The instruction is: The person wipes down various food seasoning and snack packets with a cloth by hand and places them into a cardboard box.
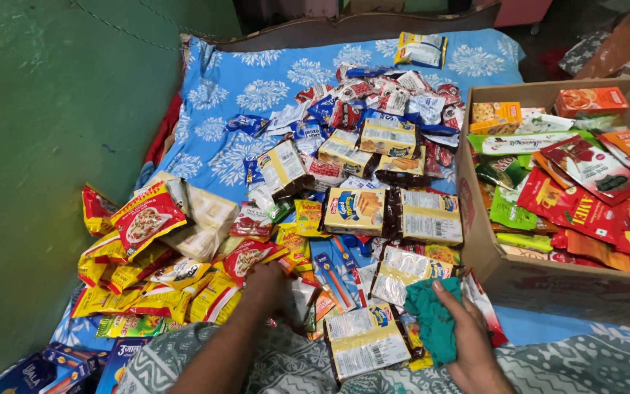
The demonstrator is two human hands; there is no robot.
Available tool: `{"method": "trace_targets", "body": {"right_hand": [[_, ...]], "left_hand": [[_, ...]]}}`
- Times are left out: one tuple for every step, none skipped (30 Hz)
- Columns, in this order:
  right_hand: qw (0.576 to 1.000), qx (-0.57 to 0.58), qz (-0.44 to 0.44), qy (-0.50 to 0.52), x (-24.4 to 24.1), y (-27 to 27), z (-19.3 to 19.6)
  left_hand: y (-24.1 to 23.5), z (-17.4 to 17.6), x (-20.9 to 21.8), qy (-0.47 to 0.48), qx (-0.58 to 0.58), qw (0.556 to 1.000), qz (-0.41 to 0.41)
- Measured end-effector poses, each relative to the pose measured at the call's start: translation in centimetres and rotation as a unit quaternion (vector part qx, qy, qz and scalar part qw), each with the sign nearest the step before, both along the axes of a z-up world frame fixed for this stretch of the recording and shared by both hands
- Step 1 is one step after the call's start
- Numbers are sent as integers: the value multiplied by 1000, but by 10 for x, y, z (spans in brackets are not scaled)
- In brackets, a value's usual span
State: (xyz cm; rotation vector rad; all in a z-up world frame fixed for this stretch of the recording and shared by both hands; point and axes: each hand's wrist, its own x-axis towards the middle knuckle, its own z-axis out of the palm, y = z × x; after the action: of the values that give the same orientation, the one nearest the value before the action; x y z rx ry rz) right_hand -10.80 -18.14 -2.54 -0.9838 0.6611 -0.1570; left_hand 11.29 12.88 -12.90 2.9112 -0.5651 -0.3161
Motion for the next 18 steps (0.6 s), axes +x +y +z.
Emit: {"method": "trace_targets", "body": {"right_hand": [[1000,2,-1,11,0,-1,1],[1000,1,-2,9,1,-1,1],[1000,11,-5,4,2,-1,1],[1000,20,-10,0,1,-2,1],[1000,20,-12,0,2,-2,1],[1000,10,-6,3,2,-1,1],[1000,1,0,6,0,0,1],[1000,1,1,3,1,1,3],[1000,8,-1,6,2,2,5],[1000,13,-5,10,2,2,5],[1000,12,-5,9,2,2,4],[1000,12,-7,11,1,1,3],[1000,13,-9,13,0,1,1],[1000,11,-10,12,-1,0,-1],[1000,7,-6,3,-3,-1,-2],[1000,3,-2,-8,-4,-1,-2],[1000,1,-2,-9,-4,-1,0],[1000,-12,-13,-7,-4,0,4]], "left_hand": [[5,2,5,27,-123,992,0],[8,10,11,25,-123,992,0],[9,23,21,46,-90,994,47],[7,39,25,67,-57,992,94],[4,55,22,67,-58,992,92],[2,68,11,129,-209,956,163],[-3,80,-3,186,-352,888,229],[-10,91,-14,183,-353,888,229],[-20,99,-25,209,-413,855,233],[-29,105,-33,236,-470,818,234],[-35,109,-35,236,-471,817,233],[-39,110,-37,170,-382,881,220],[-42,110,-37,101,-287,931,204],[-44,109,-37,101,-289,930,202],[-47,107,-39,133,-386,888,211],[-49,106,-39,164,-479,835,216],[-50,107,-41,163,-480,835,214],[-52,109,-43,220,-517,796,226]]}}
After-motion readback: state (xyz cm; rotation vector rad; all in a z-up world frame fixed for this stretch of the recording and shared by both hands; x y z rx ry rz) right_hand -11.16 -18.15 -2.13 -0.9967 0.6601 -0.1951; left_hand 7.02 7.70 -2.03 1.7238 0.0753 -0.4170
